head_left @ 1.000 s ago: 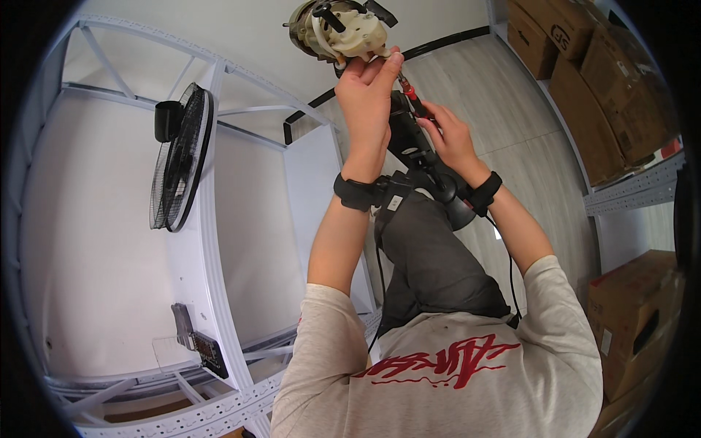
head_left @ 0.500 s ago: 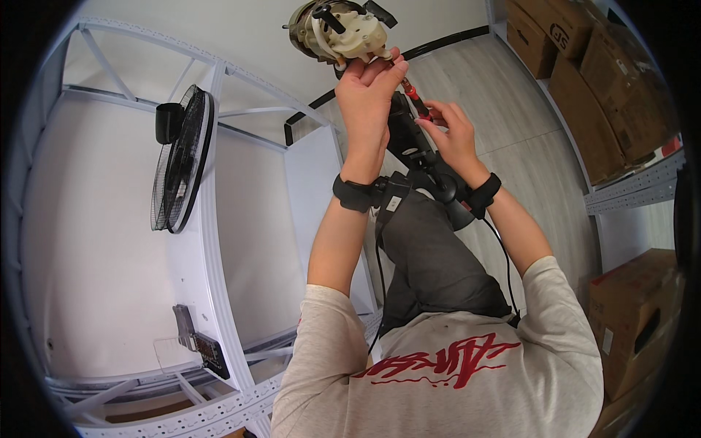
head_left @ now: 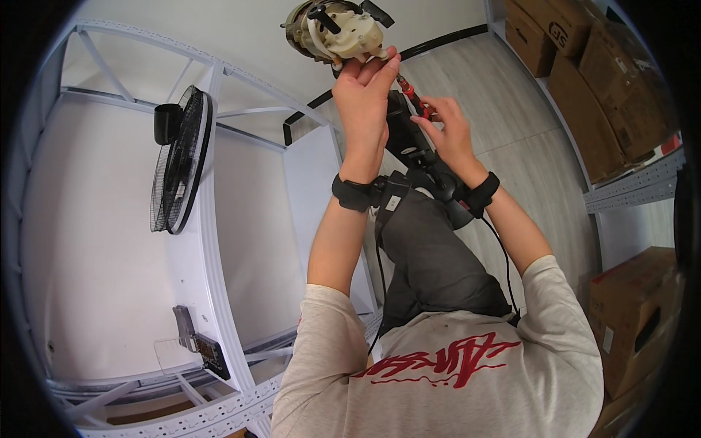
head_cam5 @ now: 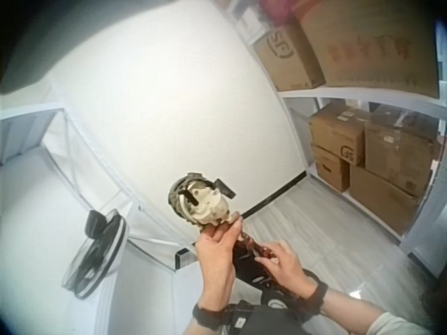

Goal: The person uses a screwdriver to tighten screws on a small mechanical component held in a clamp. They repeatedly insert and remove screws, adjust the component, and continue tightening multiple screws throughout the clip.

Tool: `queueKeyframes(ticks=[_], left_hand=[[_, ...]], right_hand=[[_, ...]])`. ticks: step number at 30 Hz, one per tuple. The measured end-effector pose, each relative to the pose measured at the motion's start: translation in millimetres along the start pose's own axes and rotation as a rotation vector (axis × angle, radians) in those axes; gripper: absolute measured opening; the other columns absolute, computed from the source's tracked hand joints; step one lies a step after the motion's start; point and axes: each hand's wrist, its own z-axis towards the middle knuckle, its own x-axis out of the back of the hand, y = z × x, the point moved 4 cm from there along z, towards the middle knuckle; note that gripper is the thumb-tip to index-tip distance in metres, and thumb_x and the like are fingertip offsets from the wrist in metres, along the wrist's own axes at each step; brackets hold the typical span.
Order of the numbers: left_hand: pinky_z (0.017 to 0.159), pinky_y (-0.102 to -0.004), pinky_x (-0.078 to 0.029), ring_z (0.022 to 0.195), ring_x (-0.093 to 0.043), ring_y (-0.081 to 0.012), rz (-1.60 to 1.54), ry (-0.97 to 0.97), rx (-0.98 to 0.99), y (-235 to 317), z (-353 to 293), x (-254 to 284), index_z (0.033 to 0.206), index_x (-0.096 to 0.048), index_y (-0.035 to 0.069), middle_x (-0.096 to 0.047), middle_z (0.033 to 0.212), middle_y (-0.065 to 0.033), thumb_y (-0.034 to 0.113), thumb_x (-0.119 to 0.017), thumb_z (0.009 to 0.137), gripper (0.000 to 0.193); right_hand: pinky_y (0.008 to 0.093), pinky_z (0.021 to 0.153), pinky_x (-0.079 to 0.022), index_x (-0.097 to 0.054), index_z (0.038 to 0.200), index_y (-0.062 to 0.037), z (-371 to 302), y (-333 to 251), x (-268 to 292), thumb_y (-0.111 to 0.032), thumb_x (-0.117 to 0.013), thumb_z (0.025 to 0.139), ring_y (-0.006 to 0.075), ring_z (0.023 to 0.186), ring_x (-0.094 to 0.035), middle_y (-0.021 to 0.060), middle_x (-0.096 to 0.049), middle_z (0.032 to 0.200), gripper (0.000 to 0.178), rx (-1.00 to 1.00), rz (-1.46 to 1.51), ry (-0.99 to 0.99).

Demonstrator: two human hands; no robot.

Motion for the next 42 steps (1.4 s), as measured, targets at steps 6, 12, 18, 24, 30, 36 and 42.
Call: queueKeyframes(ticks=[6,12,18,24,30,36,42], left_hand=[[0.09,-0.0288,-0.053,0.106,-0.067,-0.0198,0.022,-0.014,-0.011,3,-1,-3,0.124,-0.054,-0.005,-0.069,0.117,-0.0173,-0.001,-0.071,0.088,0.04],[0.09,-0.0291,-0.052,0.107,-0.067,-0.02,0.013,-0.004,-0.011,0,1,-2,0.124,-0.054,-0.004,-0.069,0.117,-0.0175,-0.001,-0.071,0.088,0.04],[0.09,-0.0294,-0.053,0.106,-0.067,-0.0208,0.011,-0.022,-0.013,2,0,-3,0.123,-0.054,-0.004,-0.069,0.117,-0.018,-0.001,-0.071,0.088,0.04],[0.091,-0.0296,-0.053,0.107,-0.067,-0.021,0.018,-0.012,-0.014,-1,2,-3,0.123,-0.053,-0.004,-0.068,0.118,-0.0184,-0.001,-0.071,0.087,0.04],[0.091,-0.0296,-0.053,0.106,-0.067,-0.0207,0.016,-0.003,-0.002,1,1,-2,0.122,-0.053,-0.005,-0.069,0.117,-0.0182,-0.001,-0.072,0.087,0.04],[0.09,-0.0293,-0.053,0.106,-0.067,-0.0205,0.01,-0.003,-0.001,2,0,-2,0.121,-0.054,-0.004,-0.069,0.117,-0.018,0.0,-0.072,0.087,0.038],[0.089,-0.0295,-0.053,0.103,-0.068,-0.0199,0.014,0.004,-0.018,-3,4,0,0.119,-0.055,-0.004,-0.07,0.115,-0.0172,0.001,-0.072,0.088,0.036]], right_hand=[[0.0339,0.073,-0.056,-0.062,0.119,-0.003,-5,-1,1,-0.006,-0.074,0.086,0.026,0.085,-0.067,0.0143,-0.063,0.097,0.035,0.04,-0.021,-0.036],[0.035,0.074,-0.055,-0.062,0.119,-0.0031,-3,-10,0,-0.008,-0.073,0.088,0.0287,0.085,-0.067,0.0149,-0.063,0.098,0.034,0.05,-0.014,-0.025],[0.0356,0.074,-0.055,-0.061,0.12,-0.0026,-2,0,1,-0.01,-0.073,0.089,0.0295,0.086,-0.066,0.0152,-0.063,0.1,0.035,0.01,-0.001,-0.036],[0.0374,0.071,-0.053,-0.062,0.118,-0.003,-3,-6,1,-0.011,-0.073,0.088,0.0325,0.082,-0.064,0.0155,-0.063,0.099,0.033,0.114,-0.083,-0.053],[0.0376,0.069,-0.052,-0.062,0.118,-0.0028,2,-5,0,-0.011,-0.072,0.088,0.0325,0.079,-0.064,0.0141,-0.062,0.097,0.032,0.083,-0.064,-0.02],[0.0383,0.069,-0.053,-0.059,0.127,-0.0045,0,-13,5,-0.011,-0.069,0.091,0.0344,0.079,-0.063,0.0153,-0.063,0.09,0.038,0.135,-0.149,-0.129],[0.0387,0.069,-0.053,-0.054,0.135,-0.0057,5,-11,1,-0.01,-0.071,0.089,0.0328,0.08,-0.064,0.0151,-0.061,0.09,0.049,0.214,-0.118,-0.089]])
